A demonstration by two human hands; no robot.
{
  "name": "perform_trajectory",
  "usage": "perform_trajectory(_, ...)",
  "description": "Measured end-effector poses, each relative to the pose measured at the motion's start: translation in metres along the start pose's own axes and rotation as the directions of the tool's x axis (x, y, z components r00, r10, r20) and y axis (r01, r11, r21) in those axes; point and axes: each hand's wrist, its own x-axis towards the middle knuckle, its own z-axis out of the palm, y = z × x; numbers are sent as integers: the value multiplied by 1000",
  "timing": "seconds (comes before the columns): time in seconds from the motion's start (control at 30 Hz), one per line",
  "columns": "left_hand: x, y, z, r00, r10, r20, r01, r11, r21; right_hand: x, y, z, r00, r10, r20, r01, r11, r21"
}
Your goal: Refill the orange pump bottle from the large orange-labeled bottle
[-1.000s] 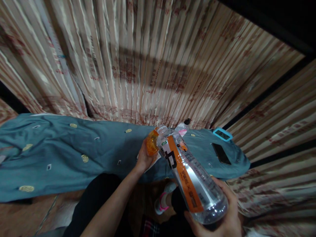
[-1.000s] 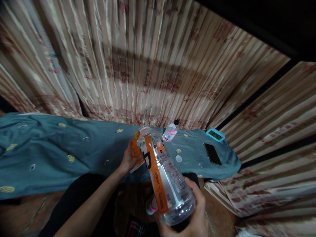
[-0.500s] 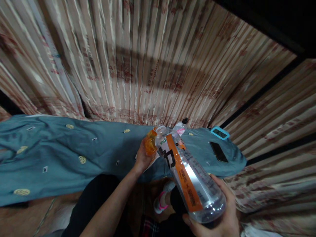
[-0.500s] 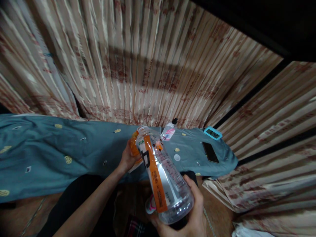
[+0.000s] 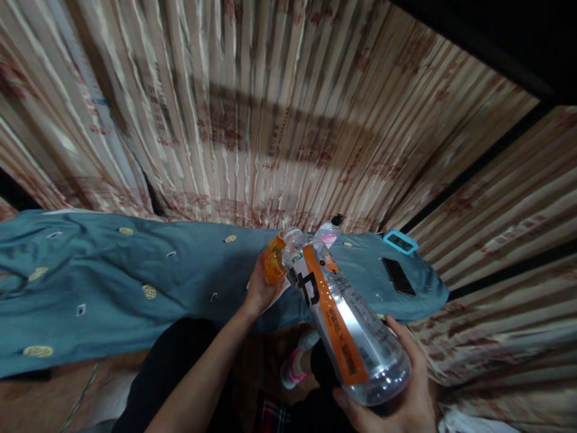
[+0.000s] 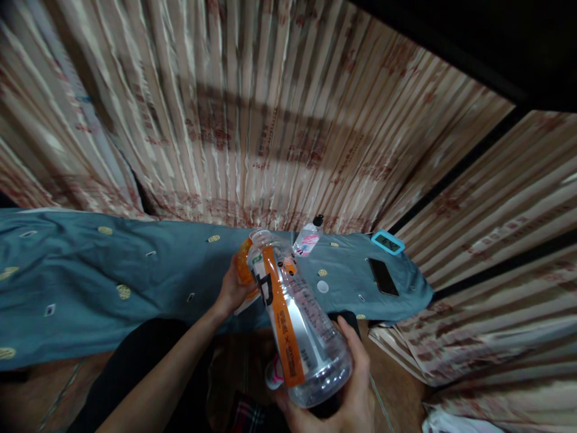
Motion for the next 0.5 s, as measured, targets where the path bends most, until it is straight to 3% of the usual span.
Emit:
perform_trajectory(0.3,0,-4,2,998,61,-28,-61,998,7,-1,-1,0,1000,-31,2,31,1000,-5)
perform_trajectory(0.5,0,-2,1,1000,1,-14,-1,1000,19,1,-2,0,998,-55,-4,55,998,-26)
